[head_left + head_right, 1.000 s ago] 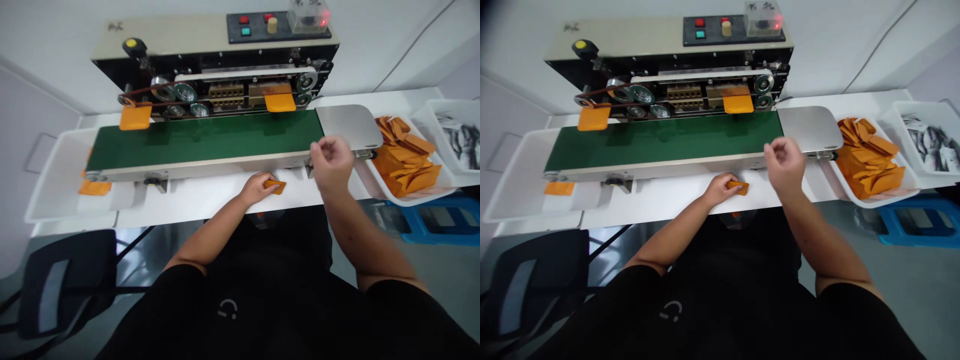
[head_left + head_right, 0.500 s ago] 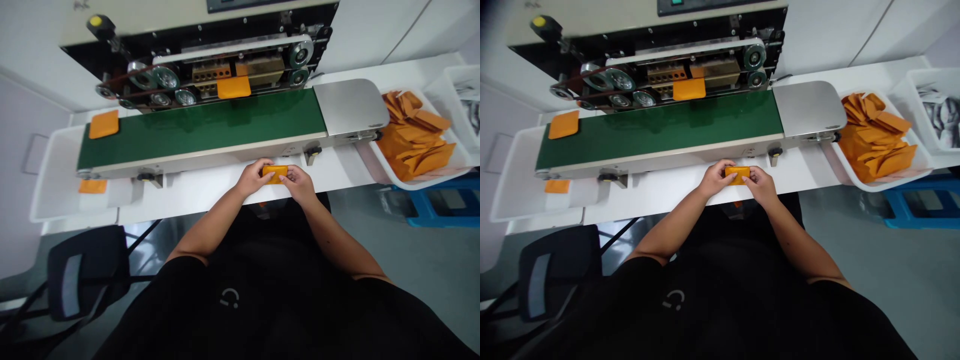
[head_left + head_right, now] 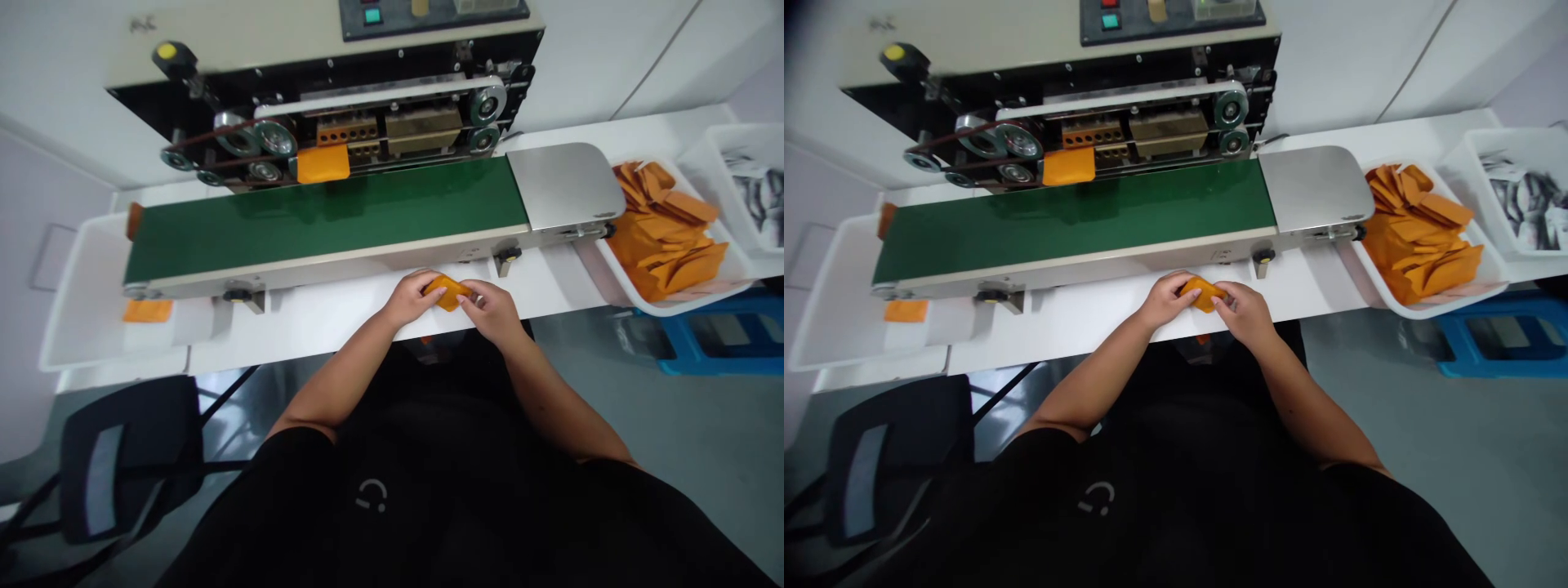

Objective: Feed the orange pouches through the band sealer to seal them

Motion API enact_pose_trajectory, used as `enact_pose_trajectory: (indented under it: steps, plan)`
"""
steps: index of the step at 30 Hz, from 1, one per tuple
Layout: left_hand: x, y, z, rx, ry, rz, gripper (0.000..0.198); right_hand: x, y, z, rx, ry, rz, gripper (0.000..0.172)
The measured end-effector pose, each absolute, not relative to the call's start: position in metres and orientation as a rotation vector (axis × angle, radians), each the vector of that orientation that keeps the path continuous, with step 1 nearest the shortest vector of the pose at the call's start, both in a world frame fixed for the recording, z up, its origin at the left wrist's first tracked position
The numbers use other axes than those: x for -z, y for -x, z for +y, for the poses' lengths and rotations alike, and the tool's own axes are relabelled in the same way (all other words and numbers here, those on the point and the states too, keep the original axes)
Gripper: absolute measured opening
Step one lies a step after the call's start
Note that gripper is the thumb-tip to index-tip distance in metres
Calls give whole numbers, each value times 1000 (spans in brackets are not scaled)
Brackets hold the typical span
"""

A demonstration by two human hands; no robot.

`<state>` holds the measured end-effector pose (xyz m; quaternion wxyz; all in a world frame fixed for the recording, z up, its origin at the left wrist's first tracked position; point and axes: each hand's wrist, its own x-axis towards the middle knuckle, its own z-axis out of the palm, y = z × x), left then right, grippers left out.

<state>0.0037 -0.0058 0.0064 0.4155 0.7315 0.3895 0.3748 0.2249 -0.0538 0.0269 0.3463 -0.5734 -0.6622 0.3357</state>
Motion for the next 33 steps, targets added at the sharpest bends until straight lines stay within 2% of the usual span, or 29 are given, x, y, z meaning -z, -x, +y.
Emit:
enact_pose_trajectory:
  steps: [1, 4, 8, 11, 14, 16, 26, 33]
  plan:
    - [-8, -3, -6, -938, -1865, 949, 35, -34, -227, -54, -817, 1483, -1781, 17]
    - [-7, -3, -6, -946, -1842, 919, 43, -61, -237, -51, -877, 1453, -1778, 19]
    - [0, -2, -6, -982, -1711, 899, 54, -109, -266, -26, -962, 1424, -1358, 28]
    - [4, -2, -6, -990, -1698, 851, 50, -146, -287, 12, -951, 1338, -1098, 27]
    - [4, -2, -5, -1009, -1729, 837, 46, -175, -297, 51, -1071, 1331, -976, 17]
    - [4, -2, -5, -1028, -1749, 837, 44, -187, -297, 71, -1174, 1363, -901, 17]
    - [0, -2, -5, -1037, -1809, 840, 39, -194, -254, 113, -1301, 1575, -774, 26]
    - [-3, -1, -6, -1035, -1825, 837, 38, -201, -231, 121, -1228, 1618, -993, 19]
